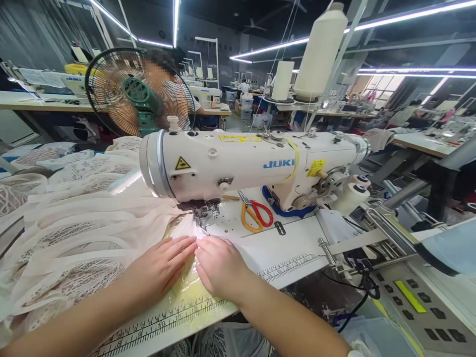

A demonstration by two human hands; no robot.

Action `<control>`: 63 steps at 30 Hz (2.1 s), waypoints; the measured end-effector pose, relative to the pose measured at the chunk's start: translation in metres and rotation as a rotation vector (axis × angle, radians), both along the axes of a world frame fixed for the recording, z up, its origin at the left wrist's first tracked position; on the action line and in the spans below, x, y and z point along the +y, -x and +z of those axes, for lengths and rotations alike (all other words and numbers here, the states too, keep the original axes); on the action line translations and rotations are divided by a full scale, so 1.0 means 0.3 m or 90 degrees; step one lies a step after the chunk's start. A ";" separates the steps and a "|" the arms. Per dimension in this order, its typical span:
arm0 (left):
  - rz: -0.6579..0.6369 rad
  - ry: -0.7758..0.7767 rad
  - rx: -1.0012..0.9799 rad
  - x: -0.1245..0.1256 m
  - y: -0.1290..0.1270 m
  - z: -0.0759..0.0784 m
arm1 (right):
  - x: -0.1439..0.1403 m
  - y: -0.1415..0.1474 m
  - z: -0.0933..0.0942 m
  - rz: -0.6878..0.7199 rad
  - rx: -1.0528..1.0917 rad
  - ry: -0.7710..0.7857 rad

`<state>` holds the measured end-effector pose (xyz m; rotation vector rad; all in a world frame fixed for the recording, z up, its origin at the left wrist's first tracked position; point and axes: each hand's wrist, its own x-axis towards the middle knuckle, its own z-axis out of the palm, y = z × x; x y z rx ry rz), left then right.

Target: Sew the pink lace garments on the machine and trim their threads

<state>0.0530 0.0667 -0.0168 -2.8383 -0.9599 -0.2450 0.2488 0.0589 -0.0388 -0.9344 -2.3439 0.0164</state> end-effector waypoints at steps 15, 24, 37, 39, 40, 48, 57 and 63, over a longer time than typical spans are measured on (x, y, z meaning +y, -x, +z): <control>-0.075 0.034 -0.027 0.120 0.073 0.018 | -0.007 0.002 0.025 -0.026 -0.052 0.029; -0.061 0.037 -0.007 0.153 0.081 0.032 | -0.005 0.000 0.022 -0.024 -0.062 0.047; -0.038 0.042 -0.036 0.213 0.093 0.028 | -0.004 -0.001 0.024 -0.018 -0.047 0.065; -0.026 0.040 -0.036 0.225 0.092 0.028 | -0.007 -0.001 0.023 -0.016 -0.043 0.063; -0.022 0.037 -0.036 0.232 0.091 0.027 | -0.007 -0.001 0.021 -0.015 -0.041 0.064; 0.012 0.009 -0.012 0.279 0.088 0.032 | -0.003 -0.001 0.042 -0.003 0.000 0.045; 0.086 -0.004 -0.038 0.209 0.082 0.108 | -0.292 -0.062 -0.060 0.190 -0.082 0.396; 0.160 0.182 -0.247 -0.234 0.162 0.025 | -0.373 -0.149 -0.286 -0.220 -0.275 0.609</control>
